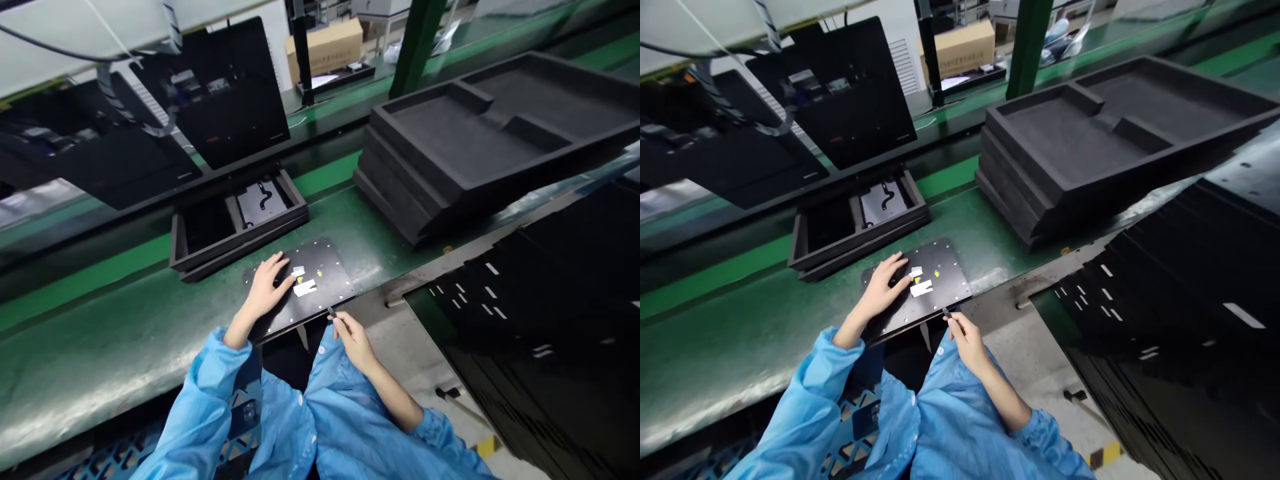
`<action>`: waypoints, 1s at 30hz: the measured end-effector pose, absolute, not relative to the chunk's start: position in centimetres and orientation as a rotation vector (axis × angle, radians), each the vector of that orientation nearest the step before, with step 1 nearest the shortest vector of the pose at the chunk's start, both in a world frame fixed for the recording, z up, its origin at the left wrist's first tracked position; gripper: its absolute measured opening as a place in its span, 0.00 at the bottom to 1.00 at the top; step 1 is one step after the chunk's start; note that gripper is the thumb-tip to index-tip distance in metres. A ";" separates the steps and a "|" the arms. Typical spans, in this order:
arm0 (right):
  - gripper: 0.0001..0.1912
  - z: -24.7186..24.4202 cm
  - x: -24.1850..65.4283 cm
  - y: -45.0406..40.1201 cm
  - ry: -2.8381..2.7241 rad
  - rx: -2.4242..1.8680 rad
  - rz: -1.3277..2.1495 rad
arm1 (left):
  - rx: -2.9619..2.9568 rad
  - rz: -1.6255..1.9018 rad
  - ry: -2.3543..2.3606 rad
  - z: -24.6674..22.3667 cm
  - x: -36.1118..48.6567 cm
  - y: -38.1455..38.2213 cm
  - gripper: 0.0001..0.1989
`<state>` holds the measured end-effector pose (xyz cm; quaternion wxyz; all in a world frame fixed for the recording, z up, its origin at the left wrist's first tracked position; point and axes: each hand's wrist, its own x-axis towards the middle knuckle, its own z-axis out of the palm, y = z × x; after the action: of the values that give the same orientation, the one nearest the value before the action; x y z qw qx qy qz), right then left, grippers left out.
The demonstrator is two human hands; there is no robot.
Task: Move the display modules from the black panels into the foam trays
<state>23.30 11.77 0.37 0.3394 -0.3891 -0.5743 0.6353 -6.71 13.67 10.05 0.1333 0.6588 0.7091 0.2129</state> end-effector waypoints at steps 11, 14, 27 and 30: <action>0.28 -1.1 22.5 11.4 -1.469 -1.115 1.507 | 1.992 0.405 2.289 9.7 -4.9 19.6 0.31; 0.28 -0.8 22.3 11.4 -1.490 -1.150 1.456 | 2.000 0.432 2.242 9.6 -5.3 19.7 0.29; 0.20 6.8 25.2 14.0 -2.069 -1.286 1.334 | 2.092 0.381 2.094 10.9 -2.6 16.3 0.48; 0.18 8.7 25.4 15.0 -2.315 -1.371 1.195 | 2.267 0.143 1.921 11.9 -1.1 12.8 0.57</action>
<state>25.42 14.98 8.74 0.0987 -0.4636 -0.7824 0.4040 -1.06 12.80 11.94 0.0833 0.7593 0.6436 0.0479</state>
